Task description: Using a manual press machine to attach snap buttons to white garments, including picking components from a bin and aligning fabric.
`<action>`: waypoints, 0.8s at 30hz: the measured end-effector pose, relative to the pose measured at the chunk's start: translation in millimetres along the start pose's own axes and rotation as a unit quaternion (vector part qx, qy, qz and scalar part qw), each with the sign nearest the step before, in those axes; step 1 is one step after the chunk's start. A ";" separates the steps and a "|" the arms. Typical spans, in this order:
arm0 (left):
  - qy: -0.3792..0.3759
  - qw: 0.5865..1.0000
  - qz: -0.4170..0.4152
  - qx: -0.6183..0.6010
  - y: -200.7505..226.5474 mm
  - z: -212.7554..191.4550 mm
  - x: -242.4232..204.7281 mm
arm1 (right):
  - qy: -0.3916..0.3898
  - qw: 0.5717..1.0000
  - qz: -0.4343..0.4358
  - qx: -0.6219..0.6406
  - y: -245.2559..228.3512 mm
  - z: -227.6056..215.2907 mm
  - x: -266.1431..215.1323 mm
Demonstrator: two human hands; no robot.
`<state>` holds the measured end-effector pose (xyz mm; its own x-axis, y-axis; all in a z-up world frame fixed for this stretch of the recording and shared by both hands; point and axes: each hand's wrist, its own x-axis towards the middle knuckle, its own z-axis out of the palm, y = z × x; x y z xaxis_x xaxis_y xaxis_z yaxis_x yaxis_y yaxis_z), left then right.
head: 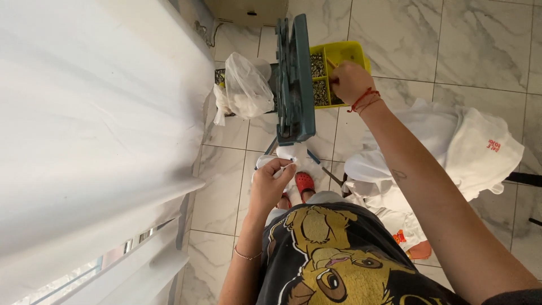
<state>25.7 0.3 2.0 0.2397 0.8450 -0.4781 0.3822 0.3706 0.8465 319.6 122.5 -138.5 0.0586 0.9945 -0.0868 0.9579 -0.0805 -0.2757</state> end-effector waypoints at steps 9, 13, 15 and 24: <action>-0.001 0.998 0.027 -0.058 -27.3 -4.3 4.1 | 0.088 0.990 0.004 0.111 -47.8 -48.8 -41.0; -0.003 0.998 0.005 -0.061 15.4 -18.6 -21.6 | 0.064 0.909 -0.012 0.413 -122.5 -69.1 -95.8; 0.001 0.998 0.022 -0.063 8.9 -16.9 -21.2 | 0.049 0.911 -0.014 0.409 -126.4 -63.3 -102.8; -0.002 0.997 0.027 -0.074 -27.4 -7.0 -2.2 | -0.003 0.922 -0.027 0.386 -128.8 -42.0 -111.7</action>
<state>8.5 -9.0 -18.6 0.2593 0.8644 -0.4309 0.2320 0.3773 0.8965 201.5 24.7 -53.1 0.0118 0.9983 -0.0576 0.4731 -0.0563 -0.8792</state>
